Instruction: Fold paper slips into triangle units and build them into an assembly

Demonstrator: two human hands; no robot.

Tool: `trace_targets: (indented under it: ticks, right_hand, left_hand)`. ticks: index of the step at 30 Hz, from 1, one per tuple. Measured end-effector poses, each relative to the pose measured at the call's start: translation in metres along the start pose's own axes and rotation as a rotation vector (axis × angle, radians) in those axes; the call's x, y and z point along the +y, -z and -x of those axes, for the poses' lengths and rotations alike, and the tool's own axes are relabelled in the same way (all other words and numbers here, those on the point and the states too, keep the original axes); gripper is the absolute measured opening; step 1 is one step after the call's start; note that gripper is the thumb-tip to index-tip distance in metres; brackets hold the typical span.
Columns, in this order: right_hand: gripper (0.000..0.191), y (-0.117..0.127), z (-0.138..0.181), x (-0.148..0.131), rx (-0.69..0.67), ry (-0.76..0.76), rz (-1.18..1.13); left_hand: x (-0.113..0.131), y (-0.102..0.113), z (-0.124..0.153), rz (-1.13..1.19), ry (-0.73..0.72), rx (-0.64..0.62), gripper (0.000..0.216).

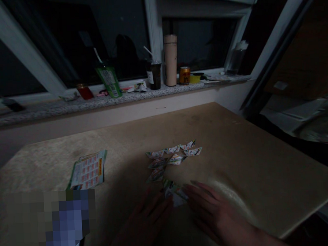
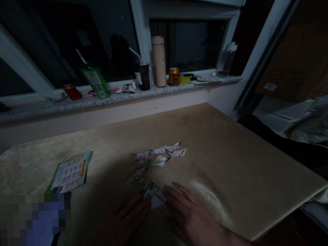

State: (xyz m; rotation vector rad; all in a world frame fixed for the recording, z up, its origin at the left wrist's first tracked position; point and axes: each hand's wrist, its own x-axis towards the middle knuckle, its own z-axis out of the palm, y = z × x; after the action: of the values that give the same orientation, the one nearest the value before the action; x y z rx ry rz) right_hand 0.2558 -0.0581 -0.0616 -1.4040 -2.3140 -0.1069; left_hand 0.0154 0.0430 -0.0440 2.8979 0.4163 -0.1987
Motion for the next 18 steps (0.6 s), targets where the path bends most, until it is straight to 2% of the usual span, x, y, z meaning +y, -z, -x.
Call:
trace_targets:
  ticks: [6, 12, 18]
  right_hand:
    - [0.028, 0.000, 0.001, -0.006, -0.123, 0.106, -0.091]
    - [0.029, -0.010, 0.004, -0.009, -0.104, 0.254, -0.068]
    - [0.036, -0.019, 0.001, -0.014, -0.240, 0.293, -0.129]
  left_hand:
    - [-0.001, -0.004, 0.002, -0.060, 0.020, 0.050, 0.084]
    - [-0.008, -0.010, 0.003, -0.105, 0.064, 0.134, 0.081]
    - [-0.013, -0.012, 0.001, -0.139, 0.077, 0.219, 0.067]
